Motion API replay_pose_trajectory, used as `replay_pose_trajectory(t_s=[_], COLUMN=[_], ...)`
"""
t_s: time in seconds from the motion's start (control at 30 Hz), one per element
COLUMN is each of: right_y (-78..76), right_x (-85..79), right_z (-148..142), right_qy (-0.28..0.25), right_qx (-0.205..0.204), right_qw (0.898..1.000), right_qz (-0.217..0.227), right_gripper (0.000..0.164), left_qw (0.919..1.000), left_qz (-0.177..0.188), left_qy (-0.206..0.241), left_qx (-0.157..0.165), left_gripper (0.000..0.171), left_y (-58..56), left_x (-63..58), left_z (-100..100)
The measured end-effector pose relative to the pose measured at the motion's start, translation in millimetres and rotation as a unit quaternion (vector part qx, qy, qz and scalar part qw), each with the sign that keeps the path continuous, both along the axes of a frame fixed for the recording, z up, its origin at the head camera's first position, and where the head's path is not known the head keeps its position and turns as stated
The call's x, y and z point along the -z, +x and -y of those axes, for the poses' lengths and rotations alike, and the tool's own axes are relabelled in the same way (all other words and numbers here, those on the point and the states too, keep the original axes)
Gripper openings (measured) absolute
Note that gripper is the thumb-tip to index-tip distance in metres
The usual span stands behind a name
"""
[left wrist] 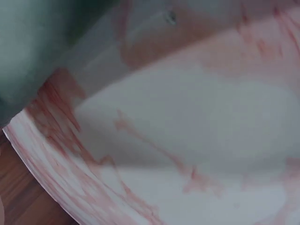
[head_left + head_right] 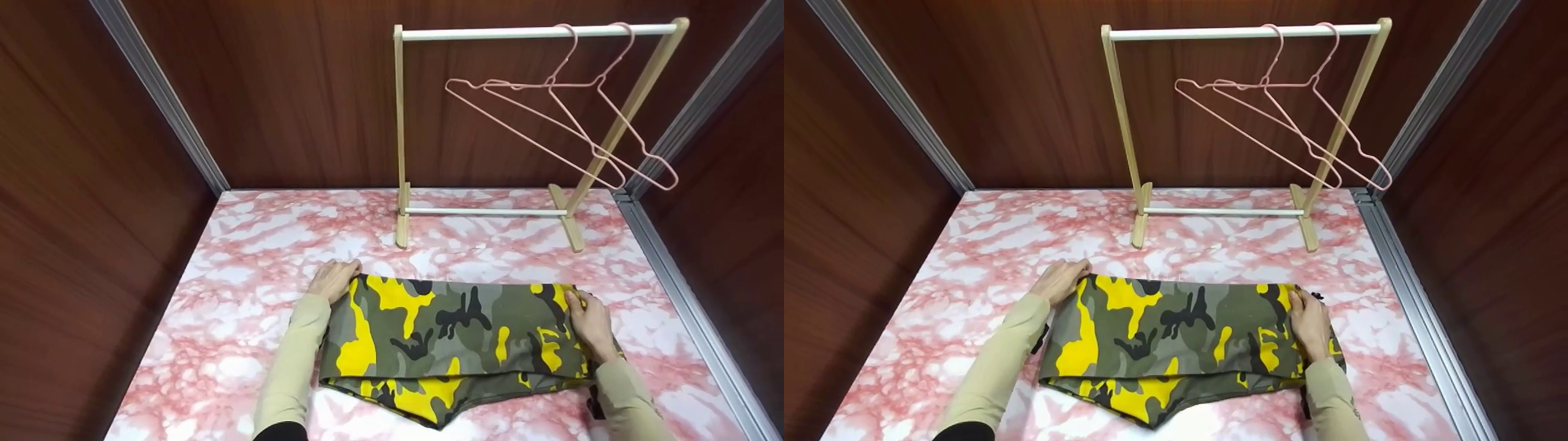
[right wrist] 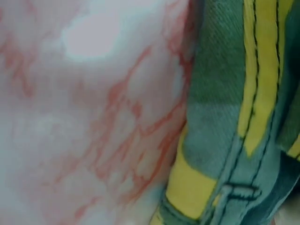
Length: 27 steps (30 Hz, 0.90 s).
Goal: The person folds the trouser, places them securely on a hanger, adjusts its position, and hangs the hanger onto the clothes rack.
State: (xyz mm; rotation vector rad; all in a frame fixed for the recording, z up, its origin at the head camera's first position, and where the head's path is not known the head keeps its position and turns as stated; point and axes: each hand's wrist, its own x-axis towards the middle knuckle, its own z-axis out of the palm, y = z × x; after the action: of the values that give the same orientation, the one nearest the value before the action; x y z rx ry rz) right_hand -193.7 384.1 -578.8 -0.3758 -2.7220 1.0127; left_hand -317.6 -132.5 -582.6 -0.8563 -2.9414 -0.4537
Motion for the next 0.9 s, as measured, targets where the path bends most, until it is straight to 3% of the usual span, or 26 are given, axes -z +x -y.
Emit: replay_pose_trajectory(t_s=[0.13,0.37,0.5,0.6,0.73,0.83,0.9], right_y=[-2.2,-3.9,-3.8,-3.4,-4.5,-4.8,-4.0], right_x=[-6.8,-17.4,-16.5,-12.8,-8.5,-7.2,-7.4], right_z=[-5,-21,-30,-36,-42,-43,-44], right_qy=[-0.003,-0.005,0.000,-0.006,-0.024,-0.025,-0.026], right_qx=[0.001,0.003,0.018,0.034,0.046,0.045,0.044], right_qw=[1.000,0.995,0.995,0.995,0.995,0.995,0.995], right_qz=[0.027,0.099,0.099,0.092,0.085,0.086,0.090], right_gripper=[0.040,0.052,0.052,0.049,0.049,0.049,0.050], left_qw=[0.9995,0.9993,0.9984,0.9949,0.9786,0.9564,0.9417], left_qz=[0.022,0.031,0.055,0.092,0.158,0.195,0.208], left_qy=[-0.023,-0.014,-0.004,0.037,0.131,0.211,0.258], left_qx=[0.002,0.014,0.017,0.021,-0.011,-0.049,-0.058], left_gripper=[0.019,0.037,0.041,0.041,0.036,0.028,0.027], left_y=[-1.3,-2.7,-2.7,-2.6,-0.6,2.3,4.2], left_x=[-1.4,-1.1,-2.9,-3.8,-3.3,-3.8,-5.6], left_z=[-6,-11,-15,-19,-20,-21,-23])
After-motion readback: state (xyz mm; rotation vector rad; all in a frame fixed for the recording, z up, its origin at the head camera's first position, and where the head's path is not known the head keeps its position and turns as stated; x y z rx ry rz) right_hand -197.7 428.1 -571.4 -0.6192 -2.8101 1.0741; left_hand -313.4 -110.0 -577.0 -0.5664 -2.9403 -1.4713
